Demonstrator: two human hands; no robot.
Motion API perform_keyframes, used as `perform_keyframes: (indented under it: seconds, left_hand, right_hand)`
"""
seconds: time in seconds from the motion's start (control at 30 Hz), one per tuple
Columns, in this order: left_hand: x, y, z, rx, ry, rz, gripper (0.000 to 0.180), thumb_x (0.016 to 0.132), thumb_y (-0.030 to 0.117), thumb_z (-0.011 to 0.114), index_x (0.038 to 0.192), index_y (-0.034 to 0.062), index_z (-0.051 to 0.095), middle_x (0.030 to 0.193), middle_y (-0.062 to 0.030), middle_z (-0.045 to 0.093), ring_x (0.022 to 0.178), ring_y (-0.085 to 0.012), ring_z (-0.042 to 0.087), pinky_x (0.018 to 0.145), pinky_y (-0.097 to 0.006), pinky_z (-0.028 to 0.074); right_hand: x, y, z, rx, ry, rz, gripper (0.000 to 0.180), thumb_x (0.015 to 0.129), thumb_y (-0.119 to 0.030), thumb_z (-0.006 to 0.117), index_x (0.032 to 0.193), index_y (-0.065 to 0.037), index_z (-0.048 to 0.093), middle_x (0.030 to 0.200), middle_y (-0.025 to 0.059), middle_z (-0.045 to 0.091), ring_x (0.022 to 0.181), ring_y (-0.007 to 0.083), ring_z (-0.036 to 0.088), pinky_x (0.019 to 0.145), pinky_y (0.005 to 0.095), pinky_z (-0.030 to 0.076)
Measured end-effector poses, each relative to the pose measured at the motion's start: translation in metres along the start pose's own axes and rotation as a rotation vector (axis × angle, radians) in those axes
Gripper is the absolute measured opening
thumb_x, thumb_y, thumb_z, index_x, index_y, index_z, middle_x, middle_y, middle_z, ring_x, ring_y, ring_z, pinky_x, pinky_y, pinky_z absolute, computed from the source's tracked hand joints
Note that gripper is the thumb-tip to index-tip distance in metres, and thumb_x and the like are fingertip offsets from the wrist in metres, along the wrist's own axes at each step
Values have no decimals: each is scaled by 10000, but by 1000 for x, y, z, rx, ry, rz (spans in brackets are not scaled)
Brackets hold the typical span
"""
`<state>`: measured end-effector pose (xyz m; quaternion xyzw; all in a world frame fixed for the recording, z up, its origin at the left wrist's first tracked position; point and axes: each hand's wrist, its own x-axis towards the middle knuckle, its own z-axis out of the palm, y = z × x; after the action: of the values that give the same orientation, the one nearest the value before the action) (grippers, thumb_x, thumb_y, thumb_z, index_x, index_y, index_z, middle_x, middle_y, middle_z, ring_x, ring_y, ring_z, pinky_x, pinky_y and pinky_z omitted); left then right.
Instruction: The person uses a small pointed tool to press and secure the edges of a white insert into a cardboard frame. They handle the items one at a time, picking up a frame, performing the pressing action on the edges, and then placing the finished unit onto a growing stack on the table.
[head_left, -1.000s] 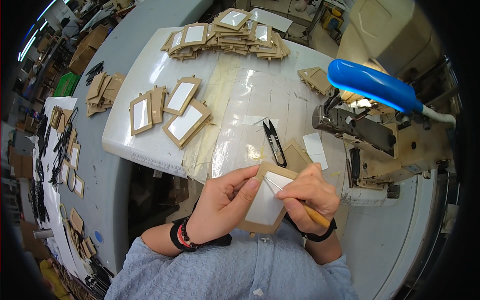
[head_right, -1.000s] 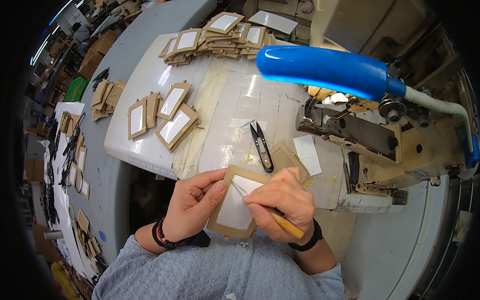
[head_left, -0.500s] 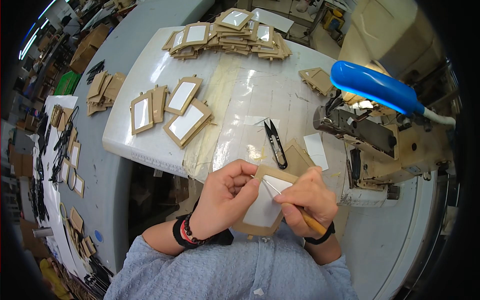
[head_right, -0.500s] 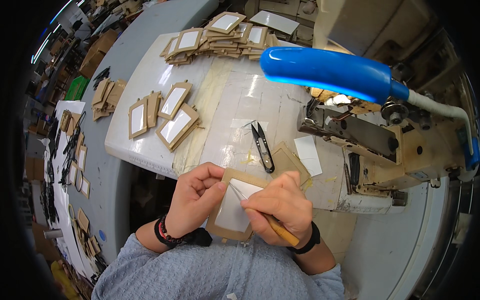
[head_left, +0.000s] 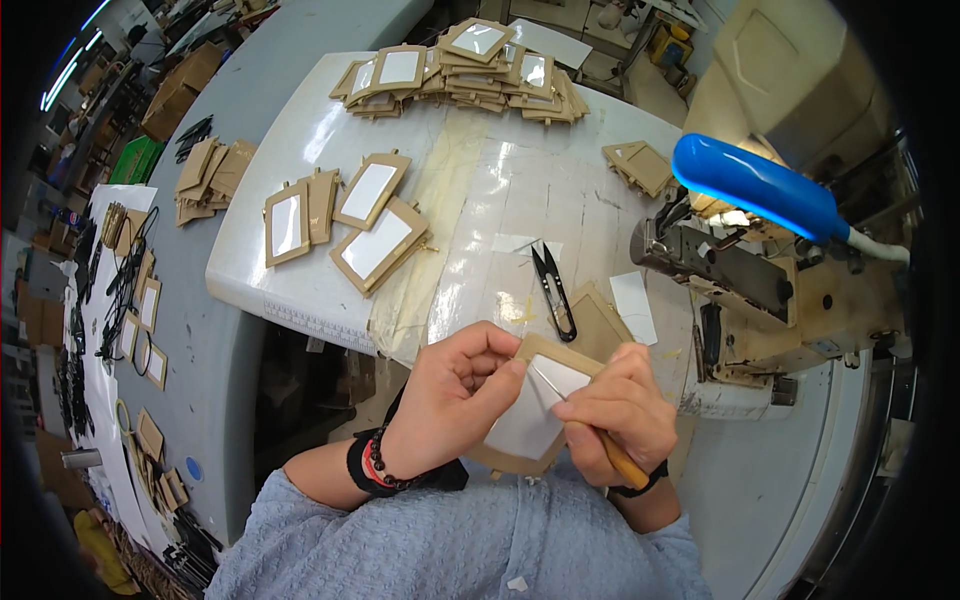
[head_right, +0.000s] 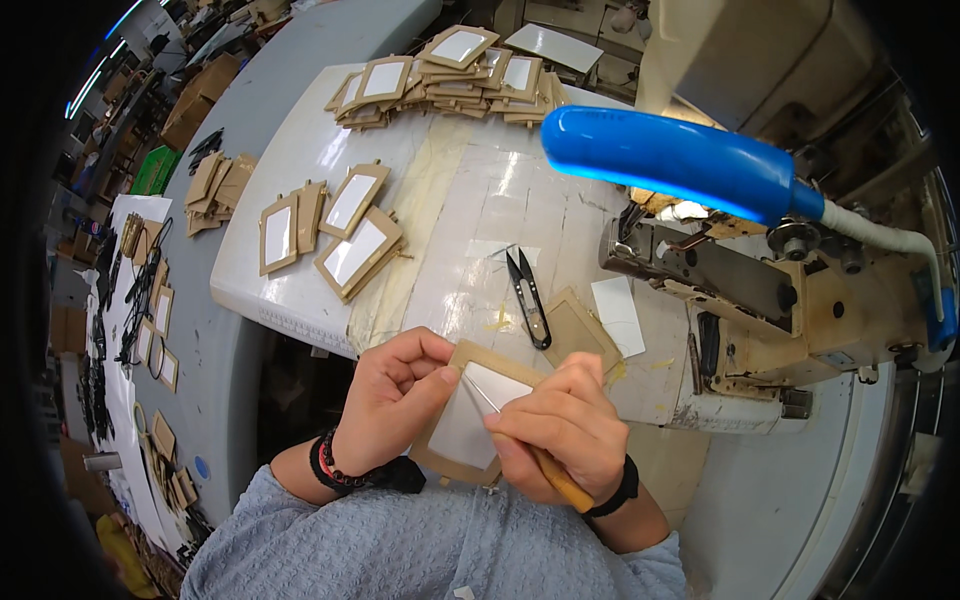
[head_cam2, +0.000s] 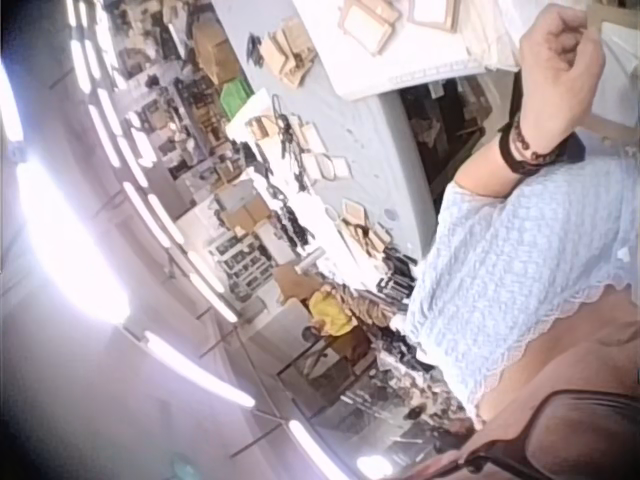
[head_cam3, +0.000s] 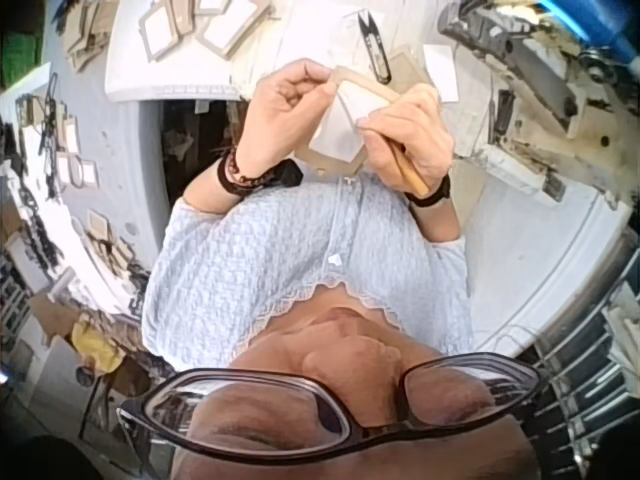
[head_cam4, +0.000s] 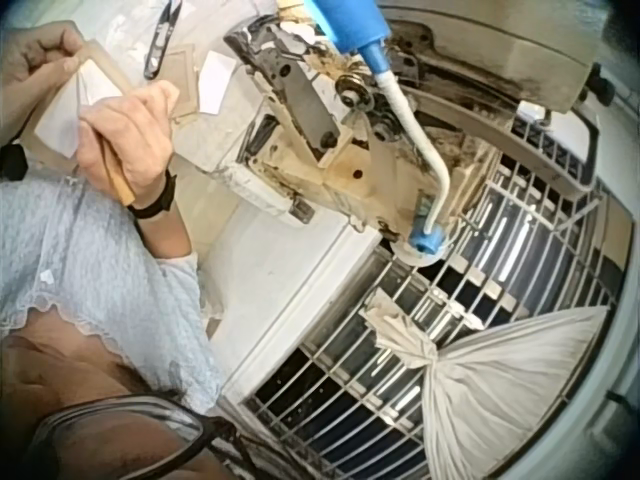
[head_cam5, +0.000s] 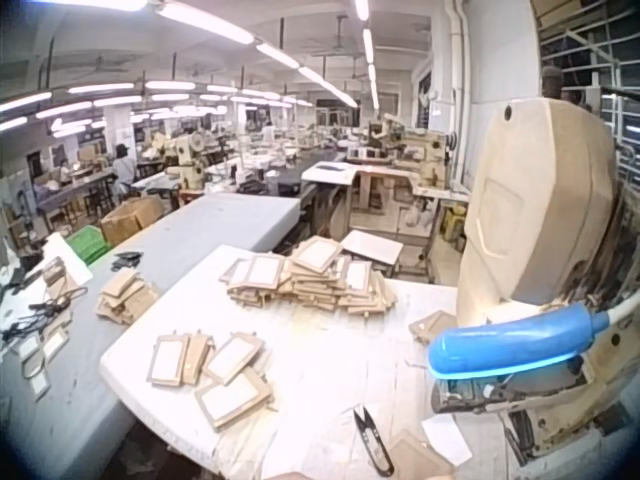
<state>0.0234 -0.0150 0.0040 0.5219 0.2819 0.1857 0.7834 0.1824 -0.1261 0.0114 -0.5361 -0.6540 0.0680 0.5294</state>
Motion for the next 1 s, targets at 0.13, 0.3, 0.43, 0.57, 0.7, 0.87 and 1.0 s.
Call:
perform_keyframes:
  seconds: [0.13,0.3,0.43,0.57,0.7,0.87,1.0]
  left_hand:
    - [2,0,-1,-25,-5,-4,105,921,36,541,1005,-25,551,904,-46,655,799,-37,586,688,-180,468]
    - [4,2,-1,-83,-9,-14,81,901,30,570,961,-25,572,881,-39,640,784,-38,575,692,-183,464]
    - [6,0,-1,-96,-14,-30,77,896,24,568,950,-29,578,887,-44,642,792,-41,577,691,-188,463]
    - [8,0,-3,-96,19,-41,81,897,30,564,947,-31,584,874,-42,649,772,-40,578,679,-188,461]
    - [9,-2,-4,-138,64,-19,87,902,40,562,946,-30,587,865,-40,656,759,-38,580,670,-186,458]
    - [9,-4,-3,-109,74,-12,85,898,30,566,952,-32,589,876,-41,657,768,-36,580,677,-182,462]
    - [10,-3,-3,-94,72,-9,86,897,20,566,961,-34,587,882,-45,658,773,-34,580,679,-179,466]
  right_hand:
    - [0,1,2,44,4,15,204,663,38,705,849,-42,682,762,27,637,642,177,531,680,331,406]
    - [-2,4,4,103,-3,24,184,701,34,689,873,-31,673,780,45,636,662,191,538,719,347,427]
    - [-5,11,10,226,34,69,161,729,15,673,883,-33,666,778,48,632,680,201,546,747,366,430]
    - [-4,13,14,197,84,87,164,718,-7,674,875,-57,666,781,23,630,689,187,537,774,377,415]
    - [-6,3,13,-257,27,-92,224,662,-35,693,878,-92,672,785,-22,623,677,156,521,796,376,373]
    - [-5,-1,13,-386,-56,-149,242,643,-76,696,882,-104,673,786,-41,616,664,134,514,778,363,344]
    - [-3,1,12,-380,-75,-178,231,646,-80,695,875,-96,667,788,-39,616,652,135,511,760,361,345]
